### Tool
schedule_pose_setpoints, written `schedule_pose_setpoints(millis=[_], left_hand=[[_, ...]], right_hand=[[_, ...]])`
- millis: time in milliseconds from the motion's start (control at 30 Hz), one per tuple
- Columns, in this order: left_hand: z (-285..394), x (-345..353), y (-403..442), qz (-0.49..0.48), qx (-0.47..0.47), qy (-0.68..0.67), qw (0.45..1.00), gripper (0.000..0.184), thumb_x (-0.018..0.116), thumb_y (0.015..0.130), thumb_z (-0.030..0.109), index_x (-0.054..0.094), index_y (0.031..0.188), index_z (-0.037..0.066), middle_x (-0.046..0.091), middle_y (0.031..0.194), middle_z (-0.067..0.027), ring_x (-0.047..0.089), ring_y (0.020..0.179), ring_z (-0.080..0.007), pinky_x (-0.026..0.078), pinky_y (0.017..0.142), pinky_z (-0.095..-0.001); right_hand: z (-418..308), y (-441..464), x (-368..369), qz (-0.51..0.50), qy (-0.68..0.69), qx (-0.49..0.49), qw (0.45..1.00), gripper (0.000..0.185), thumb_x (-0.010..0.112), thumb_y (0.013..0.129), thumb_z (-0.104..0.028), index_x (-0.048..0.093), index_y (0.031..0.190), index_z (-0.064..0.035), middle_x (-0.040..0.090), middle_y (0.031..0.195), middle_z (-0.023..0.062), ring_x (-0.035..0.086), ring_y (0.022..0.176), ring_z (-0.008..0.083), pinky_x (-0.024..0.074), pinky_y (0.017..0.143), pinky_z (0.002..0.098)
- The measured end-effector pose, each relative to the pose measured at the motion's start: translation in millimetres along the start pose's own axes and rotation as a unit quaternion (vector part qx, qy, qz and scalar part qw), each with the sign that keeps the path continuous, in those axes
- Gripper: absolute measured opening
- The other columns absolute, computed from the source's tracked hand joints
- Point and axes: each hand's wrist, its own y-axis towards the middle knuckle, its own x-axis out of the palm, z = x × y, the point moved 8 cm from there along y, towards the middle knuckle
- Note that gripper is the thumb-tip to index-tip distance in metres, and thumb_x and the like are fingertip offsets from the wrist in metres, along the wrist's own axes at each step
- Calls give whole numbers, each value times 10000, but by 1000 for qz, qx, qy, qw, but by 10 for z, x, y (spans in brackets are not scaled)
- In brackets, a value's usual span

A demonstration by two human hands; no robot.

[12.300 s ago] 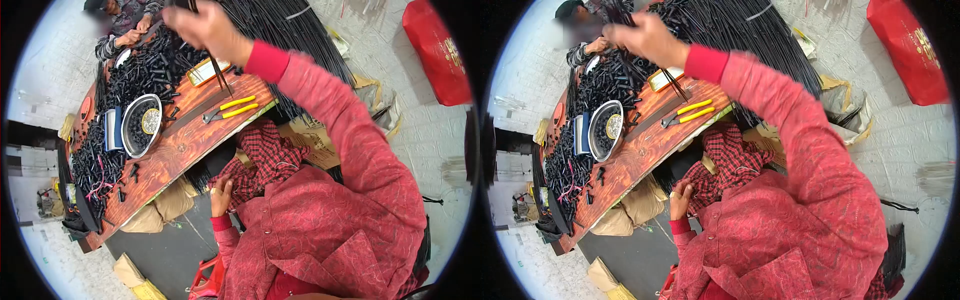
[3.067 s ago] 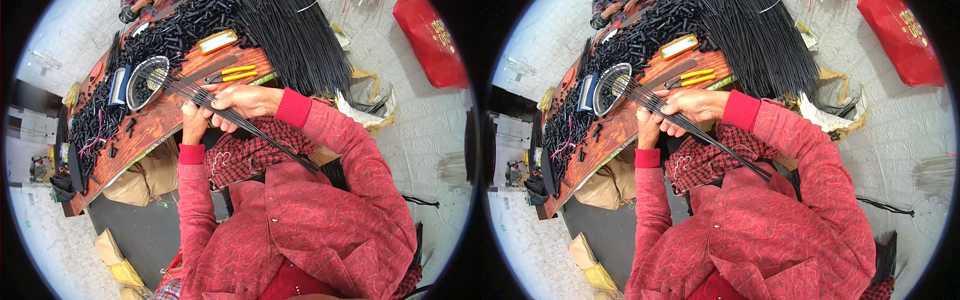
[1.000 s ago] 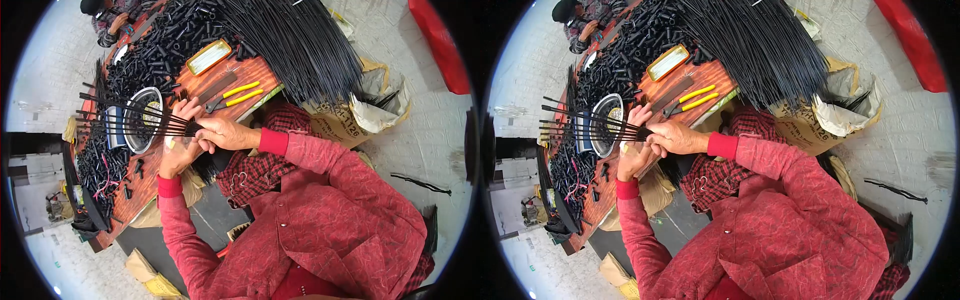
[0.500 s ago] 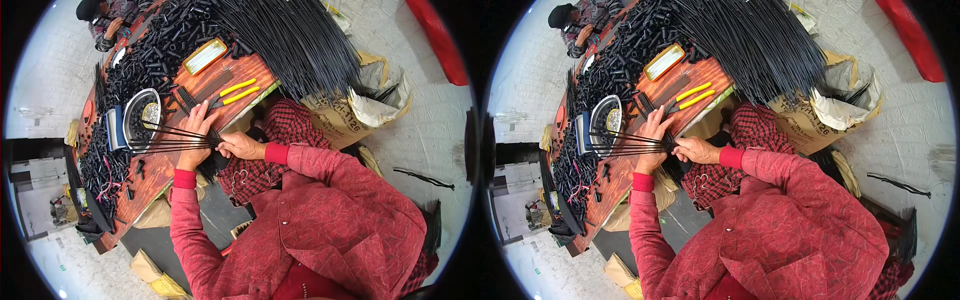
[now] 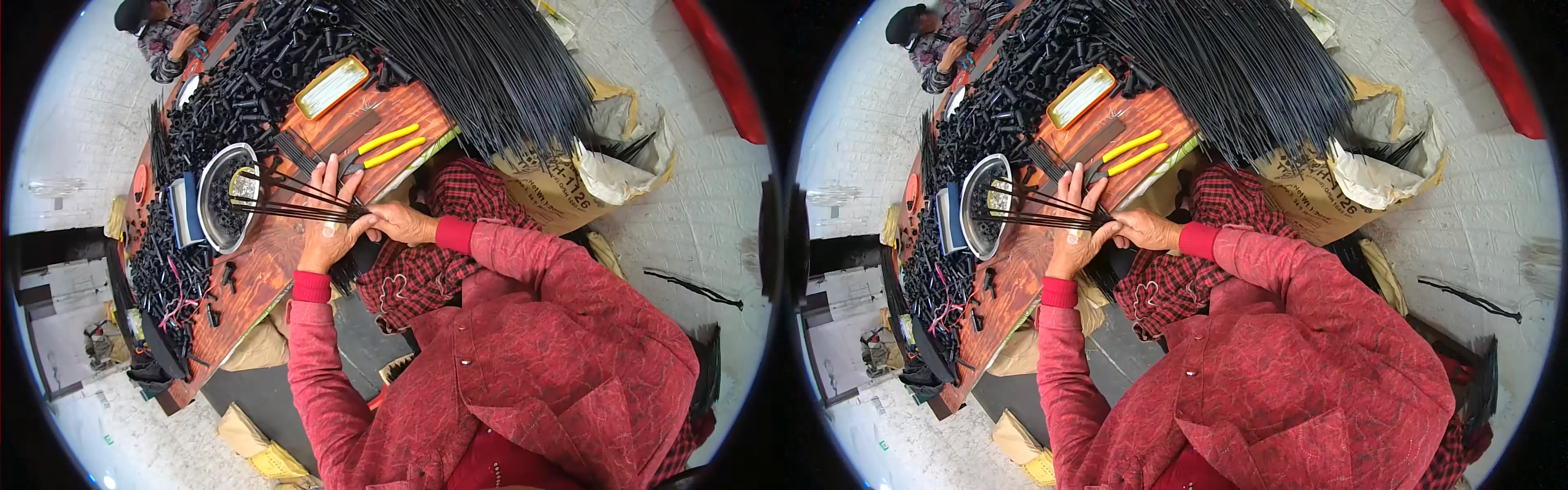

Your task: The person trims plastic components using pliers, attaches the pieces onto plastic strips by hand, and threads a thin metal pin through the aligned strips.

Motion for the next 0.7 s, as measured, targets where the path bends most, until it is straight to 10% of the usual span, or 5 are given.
schedule_pose_setpoints(millis=[700], left_hand=[[0,-43,-84,28,20,61,998,634,744,750,360,570,1356,291,335,1535,-146,335,1365,-392,259,1079,-552]], right_hand=[[43,185,39,-137,-133,7,982,297,502,973,-275,658,968,-22,692,888,118,670,874,288,510,818,398]])
